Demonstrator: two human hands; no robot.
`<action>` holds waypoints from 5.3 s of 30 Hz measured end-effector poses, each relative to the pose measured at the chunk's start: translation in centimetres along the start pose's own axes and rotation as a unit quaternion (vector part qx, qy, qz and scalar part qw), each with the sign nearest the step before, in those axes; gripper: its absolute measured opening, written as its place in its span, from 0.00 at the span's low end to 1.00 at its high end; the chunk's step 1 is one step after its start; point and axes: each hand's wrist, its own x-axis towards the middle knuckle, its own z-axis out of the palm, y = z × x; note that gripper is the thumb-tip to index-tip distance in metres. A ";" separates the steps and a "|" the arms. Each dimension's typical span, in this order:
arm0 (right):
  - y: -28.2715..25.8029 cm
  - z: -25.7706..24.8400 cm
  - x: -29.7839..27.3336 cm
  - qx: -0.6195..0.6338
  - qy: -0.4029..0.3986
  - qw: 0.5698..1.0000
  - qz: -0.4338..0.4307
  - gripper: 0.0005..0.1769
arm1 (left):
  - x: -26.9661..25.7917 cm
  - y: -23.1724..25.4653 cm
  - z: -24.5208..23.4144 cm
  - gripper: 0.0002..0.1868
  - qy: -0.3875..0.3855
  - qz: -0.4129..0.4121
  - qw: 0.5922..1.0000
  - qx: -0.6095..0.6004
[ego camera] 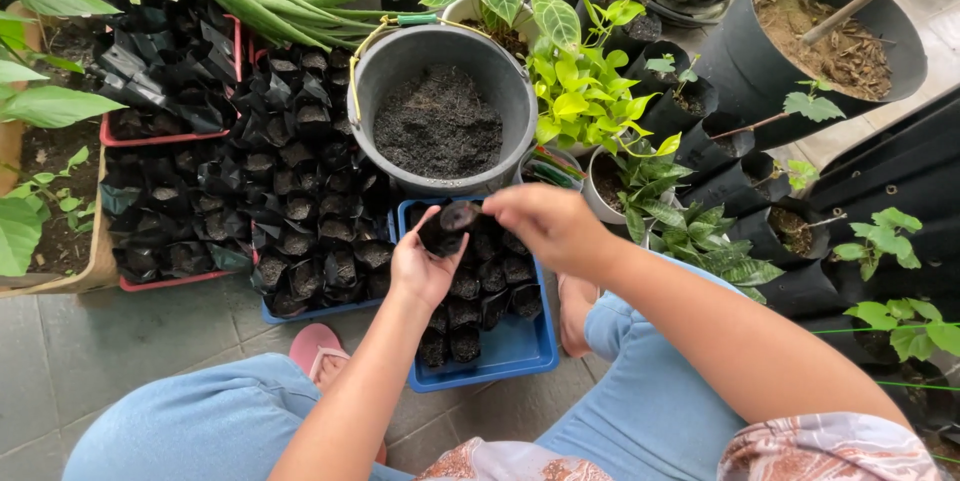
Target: Filling small black polybags with soil using a spoon in preparation for planting seedlings.
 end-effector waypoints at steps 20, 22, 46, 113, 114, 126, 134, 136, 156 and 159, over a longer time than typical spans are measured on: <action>17.3 3.0 0.9 -0.182 -0.094 0.958 0.201 0.12 | 7.9 1.6 -7.3 0.15 0.076 0.052 0.980 -0.178; 16.9 3.0 1.3 -0.178 -0.091 0.959 0.201 0.12 | 6.9 1.8 -6.4 0.14 0.073 0.050 0.979 -0.184; 10.0 2.2 -1.9 -0.116 -0.176 0.911 0.355 0.13 | 0.7 -4.9 0.7 0.13 -0.065 0.028 0.993 0.092; 6.1 -3.6 -0.8 -0.207 -0.471 0.802 0.305 0.24 | -2.5 -10.9 -9.6 0.19 -0.060 0.161 0.374 0.911; 5.9 -3.9 -0.6 -0.203 -0.459 0.806 0.314 0.24 | -2.1 -10.6 -9.2 0.19 -0.013 0.161 0.451 0.878; 8.1 -2.2 -1.0 -0.194 -0.441 0.813 0.327 0.24 | 6.6 -0.4 -5.2 0.31 0.050 0.321 0.741 0.588; 11.2 0.1 0.8 -0.185 -0.454 0.789 0.370 0.35 | 9.5 -0.3 -4.5 0.13 0.089 0.216 0.735 0.636; 10.9 0.7 1.8 -0.166 -0.450 0.790 0.382 0.39 | 9.9 -0.4 -3.7 0.20 0.060 0.141 0.839 0.521; 16.6 5.8 -0.7 -0.200 -0.534 0.772 0.280 0.48 | 15.7 0.9 -2.3 0.27 -0.098 -0.183 0.978 0.026; 17.1 6.4 -1.5 -0.182 -0.533 0.790 0.243 0.44 | 16.4 0.8 -2.4 0.26 -0.107 -0.186 0.976 0.037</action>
